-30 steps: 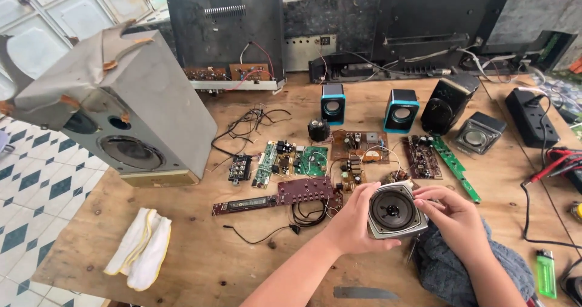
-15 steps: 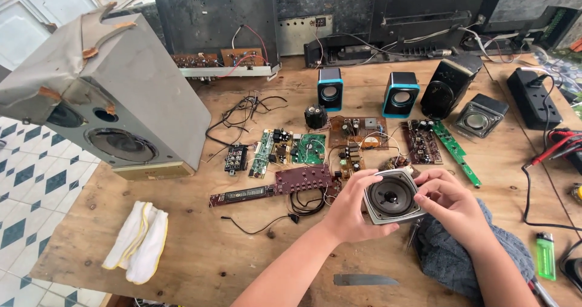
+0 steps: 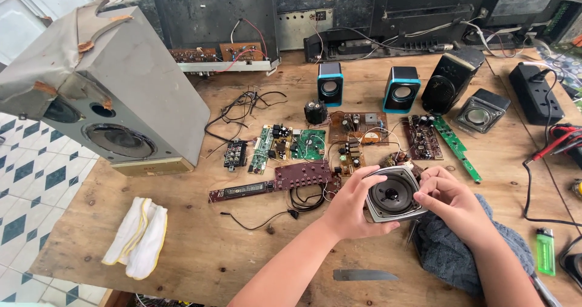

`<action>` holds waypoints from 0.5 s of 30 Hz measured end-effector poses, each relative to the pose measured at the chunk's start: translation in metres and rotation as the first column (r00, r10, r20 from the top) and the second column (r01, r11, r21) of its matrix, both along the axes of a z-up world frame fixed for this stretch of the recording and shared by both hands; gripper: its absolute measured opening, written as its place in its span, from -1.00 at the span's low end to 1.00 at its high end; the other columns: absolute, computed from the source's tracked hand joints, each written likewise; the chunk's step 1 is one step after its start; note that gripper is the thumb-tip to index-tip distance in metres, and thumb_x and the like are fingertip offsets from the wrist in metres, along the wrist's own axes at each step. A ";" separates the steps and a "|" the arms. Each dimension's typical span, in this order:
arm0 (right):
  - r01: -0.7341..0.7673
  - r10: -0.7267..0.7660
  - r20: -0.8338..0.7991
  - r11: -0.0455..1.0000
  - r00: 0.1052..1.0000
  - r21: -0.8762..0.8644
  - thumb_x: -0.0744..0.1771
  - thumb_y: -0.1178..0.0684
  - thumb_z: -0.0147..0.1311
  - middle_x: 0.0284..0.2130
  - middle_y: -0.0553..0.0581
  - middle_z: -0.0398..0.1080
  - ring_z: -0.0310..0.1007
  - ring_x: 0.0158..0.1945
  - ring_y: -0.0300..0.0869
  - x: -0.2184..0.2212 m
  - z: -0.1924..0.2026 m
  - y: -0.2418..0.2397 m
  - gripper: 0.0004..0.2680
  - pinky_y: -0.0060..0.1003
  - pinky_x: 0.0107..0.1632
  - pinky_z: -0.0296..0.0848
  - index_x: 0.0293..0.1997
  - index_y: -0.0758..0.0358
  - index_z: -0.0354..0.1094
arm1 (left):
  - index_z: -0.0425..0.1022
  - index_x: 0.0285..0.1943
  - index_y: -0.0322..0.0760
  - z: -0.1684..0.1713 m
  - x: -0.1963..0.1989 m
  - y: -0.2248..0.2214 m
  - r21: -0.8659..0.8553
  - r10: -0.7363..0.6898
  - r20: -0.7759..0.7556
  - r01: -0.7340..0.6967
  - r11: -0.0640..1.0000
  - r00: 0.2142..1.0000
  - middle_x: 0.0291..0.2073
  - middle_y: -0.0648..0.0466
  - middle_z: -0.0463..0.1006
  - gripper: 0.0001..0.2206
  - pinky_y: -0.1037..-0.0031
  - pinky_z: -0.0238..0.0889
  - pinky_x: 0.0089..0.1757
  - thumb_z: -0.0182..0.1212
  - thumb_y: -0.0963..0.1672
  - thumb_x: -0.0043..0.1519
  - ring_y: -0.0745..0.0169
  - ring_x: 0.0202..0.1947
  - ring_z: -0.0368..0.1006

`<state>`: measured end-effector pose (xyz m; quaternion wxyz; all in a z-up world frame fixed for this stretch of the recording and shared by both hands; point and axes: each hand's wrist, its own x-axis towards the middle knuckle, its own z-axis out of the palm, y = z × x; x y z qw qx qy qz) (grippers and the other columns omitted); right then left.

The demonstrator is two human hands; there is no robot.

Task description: Reassembling a small silver speaker by inserting the driver into the housing and using a screwdriver to secure it.

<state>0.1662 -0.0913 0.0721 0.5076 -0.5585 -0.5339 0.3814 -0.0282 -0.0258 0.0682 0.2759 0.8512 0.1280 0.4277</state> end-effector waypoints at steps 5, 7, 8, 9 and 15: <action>0.013 -0.010 0.127 1.000 0.992 -0.022 0.16 0.14 0.06 -0.38 -0.01 0.15 0.13 -0.30 -0.34 -0.002 0.006 -0.002 -0.93 -0.51 -0.31 0.08 -0.59 0.24 0.32 | 0.04 0.04 -0.26 -0.003 0.001 0.000 0.018 0.022 -0.009 -0.022 1.000 1.000 0.00 -0.18 0.13 -0.40 0.17 0.14 -0.01 0.12 0.04 -0.11 -0.07 0.06 0.13; -0.029 -0.015 0.407 0.994 0.913 0.102 0.15 0.09 0.05 -0.39 -0.01 0.19 0.20 -0.22 -0.28 -0.003 0.015 -0.005 -0.93 -0.41 -0.07 0.13 -0.45 0.17 0.40 | 0.04 0.04 -0.27 -0.003 0.001 0.000 0.022 0.012 0.001 -0.012 1.000 1.000 0.00 -0.20 0.12 -0.40 0.16 0.13 0.00 0.12 0.05 -0.11 -0.10 0.05 0.13; -0.031 -0.014 0.407 0.994 0.913 0.102 0.15 0.09 0.05 -0.39 -0.01 0.19 0.20 -0.22 -0.28 -0.001 0.016 -0.005 -0.93 -0.41 -0.07 0.13 -0.45 0.17 0.40 | 0.04 0.04 -0.27 -0.003 0.001 -0.001 0.021 0.013 0.001 -0.013 1.000 1.000 0.00 -0.20 0.12 -0.40 0.16 0.13 0.00 0.12 0.05 -0.11 -0.10 0.05 0.13; -0.109 0.033 0.446 0.983 0.895 0.146 0.17 0.10 0.00 -0.38 0.01 0.17 0.21 -0.21 -0.26 0.001 0.017 -0.006 -0.91 -0.38 -0.07 0.15 -0.40 0.14 0.42 | 0.04 0.04 -0.27 -0.003 0.000 -0.001 0.018 0.022 -0.010 -0.021 1.000 1.000 0.00 -0.20 0.13 -0.41 0.15 0.14 -0.01 0.10 0.05 -0.11 -0.10 0.05 0.13; -0.213 0.019 0.611 0.945 0.791 0.247 0.18 0.05 -0.04 -0.28 0.04 0.17 0.18 -0.10 -0.20 0.001 0.021 -0.008 -0.87 -0.28 0.02 0.11 -0.35 0.01 0.43 | 0.05 0.03 -0.27 -0.003 0.002 0.000 0.039 0.022 -0.006 -0.022 0.999 1.000 -0.01 -0.19 0.14 -0.41 0.15 0.13 0.00 0.09 0.06 -0.10 -0.10 0.05 0.14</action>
